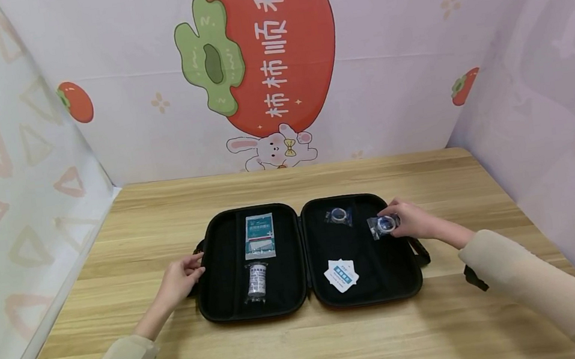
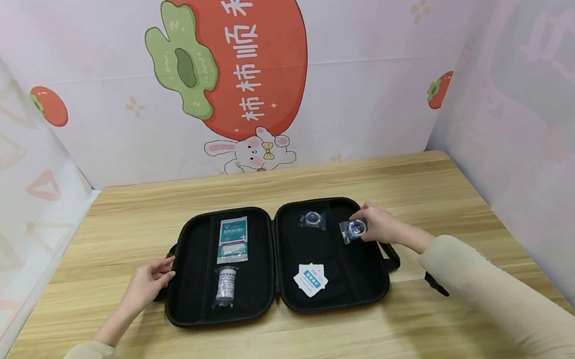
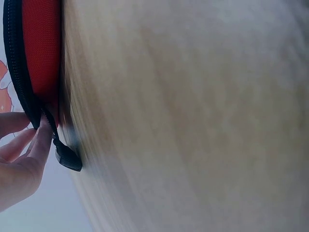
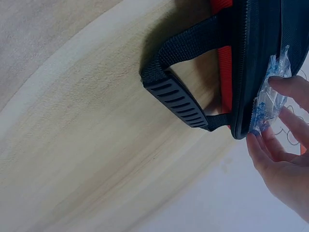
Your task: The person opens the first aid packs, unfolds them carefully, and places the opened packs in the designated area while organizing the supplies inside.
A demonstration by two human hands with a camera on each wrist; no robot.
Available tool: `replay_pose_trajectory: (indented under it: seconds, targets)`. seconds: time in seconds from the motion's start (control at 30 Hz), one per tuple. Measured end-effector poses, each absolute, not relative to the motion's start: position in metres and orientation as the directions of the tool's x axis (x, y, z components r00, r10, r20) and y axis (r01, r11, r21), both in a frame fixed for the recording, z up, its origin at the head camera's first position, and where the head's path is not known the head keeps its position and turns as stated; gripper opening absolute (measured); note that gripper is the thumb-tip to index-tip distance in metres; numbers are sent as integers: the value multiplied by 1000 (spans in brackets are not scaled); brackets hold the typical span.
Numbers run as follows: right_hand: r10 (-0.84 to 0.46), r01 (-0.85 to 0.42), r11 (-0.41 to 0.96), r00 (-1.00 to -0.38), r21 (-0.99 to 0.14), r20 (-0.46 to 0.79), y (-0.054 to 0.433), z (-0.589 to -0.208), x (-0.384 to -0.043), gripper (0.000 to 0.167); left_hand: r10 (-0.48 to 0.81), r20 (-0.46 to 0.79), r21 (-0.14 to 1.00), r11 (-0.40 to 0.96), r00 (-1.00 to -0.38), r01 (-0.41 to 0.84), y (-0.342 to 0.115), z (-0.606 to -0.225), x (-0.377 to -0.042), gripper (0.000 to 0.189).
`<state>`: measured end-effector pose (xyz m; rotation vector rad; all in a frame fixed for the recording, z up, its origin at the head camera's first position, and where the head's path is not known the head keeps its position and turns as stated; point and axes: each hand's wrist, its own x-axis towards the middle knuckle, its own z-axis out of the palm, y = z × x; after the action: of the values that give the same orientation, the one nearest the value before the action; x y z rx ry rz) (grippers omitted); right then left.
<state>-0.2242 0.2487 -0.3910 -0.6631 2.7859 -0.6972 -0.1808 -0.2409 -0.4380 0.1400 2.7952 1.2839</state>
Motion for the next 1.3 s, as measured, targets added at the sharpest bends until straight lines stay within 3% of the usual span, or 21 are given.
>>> replay_pose_trajectory:
  seconds: [0.57,0.83,1.3]
  targets:
    - [-506,-435,805,-859,-404,-82,241,-400,-224,40,108,-19,751,657,-994,57,-241,-438,-181,35]
    - [-537,-474,775,-843,-418,-41,232,-406,-224,38,106,-16,754,654,-994,58,-241,-437,-181,35]
    - [-478,-377,781,-874,-497,-89,225,-423,-231,43,110,-11,753,655,-994,64,-241,-439,-180,35]
